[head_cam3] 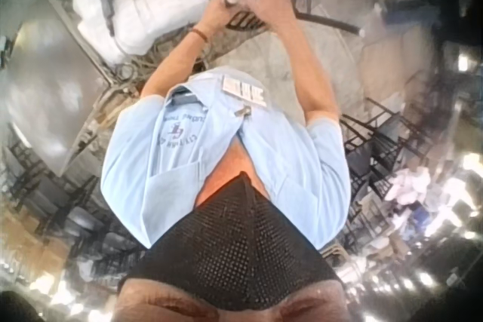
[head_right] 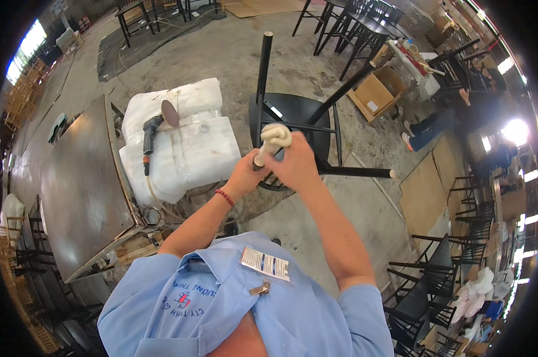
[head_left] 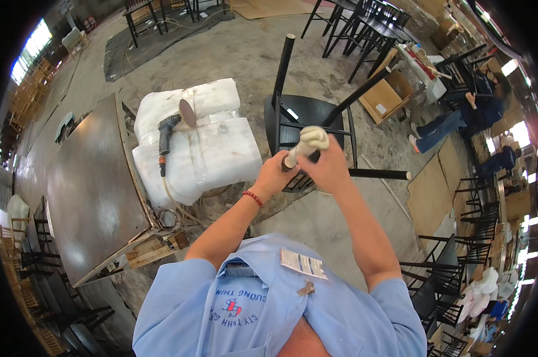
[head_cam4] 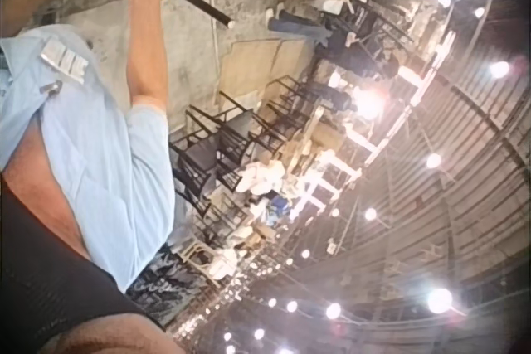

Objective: The person uses a handheld rotary tool with a polishing pad to smooth the ends of chair legs, then wipes each leg with a cloth. They repeat this process on multiple chairs, moving each finished chair aside and bringing a new one into position.

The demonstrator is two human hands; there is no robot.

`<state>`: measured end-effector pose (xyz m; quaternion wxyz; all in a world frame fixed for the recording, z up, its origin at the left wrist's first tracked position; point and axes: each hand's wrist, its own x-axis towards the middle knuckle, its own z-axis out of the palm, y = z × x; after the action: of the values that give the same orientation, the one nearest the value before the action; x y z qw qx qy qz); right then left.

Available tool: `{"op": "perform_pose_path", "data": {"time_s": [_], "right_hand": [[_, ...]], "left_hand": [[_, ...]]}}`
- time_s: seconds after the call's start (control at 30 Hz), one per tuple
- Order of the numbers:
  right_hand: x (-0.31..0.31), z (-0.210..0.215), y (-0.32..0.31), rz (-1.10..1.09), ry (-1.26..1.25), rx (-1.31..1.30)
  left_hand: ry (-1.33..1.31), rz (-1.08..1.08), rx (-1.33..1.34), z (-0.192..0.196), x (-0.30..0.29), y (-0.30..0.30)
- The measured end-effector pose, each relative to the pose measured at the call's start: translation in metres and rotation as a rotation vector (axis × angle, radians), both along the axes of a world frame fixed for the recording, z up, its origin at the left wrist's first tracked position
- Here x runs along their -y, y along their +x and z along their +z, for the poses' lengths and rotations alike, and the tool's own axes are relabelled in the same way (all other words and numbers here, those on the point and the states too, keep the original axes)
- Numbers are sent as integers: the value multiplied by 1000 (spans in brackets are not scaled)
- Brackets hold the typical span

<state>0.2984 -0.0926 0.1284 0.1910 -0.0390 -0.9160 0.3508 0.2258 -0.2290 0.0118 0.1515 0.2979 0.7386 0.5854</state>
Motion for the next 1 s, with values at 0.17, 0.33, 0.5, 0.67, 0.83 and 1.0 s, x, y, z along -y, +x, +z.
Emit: {"op": "perform_pose_path", "data": {"time_s": [0.17, 0.33, 0.5, 0.67, 0.83, 1.0], "right_hand": [[6, -6, 0, -22, 1, -33], [-52, 9, 36, -274, -335, -205], [-161, -9, 155, -935, -313, -257], [-227, -9, 214, -1112, -121, -261], [-236, -24, 185, -1082, -53, -119], [-252, -10, 174, -1165, 73, 11]], "left_hand": [[82, 0, -19, -9, 2, -2], [-104, -56, 157, 14, -6, -1], [114, -115, 113, 17, -8, -5], [50, -49, -19, 10, -16, -6], [79, -68, -3, 9, -13, -5], [86, -91, -18, 10, -10, -5]]}}
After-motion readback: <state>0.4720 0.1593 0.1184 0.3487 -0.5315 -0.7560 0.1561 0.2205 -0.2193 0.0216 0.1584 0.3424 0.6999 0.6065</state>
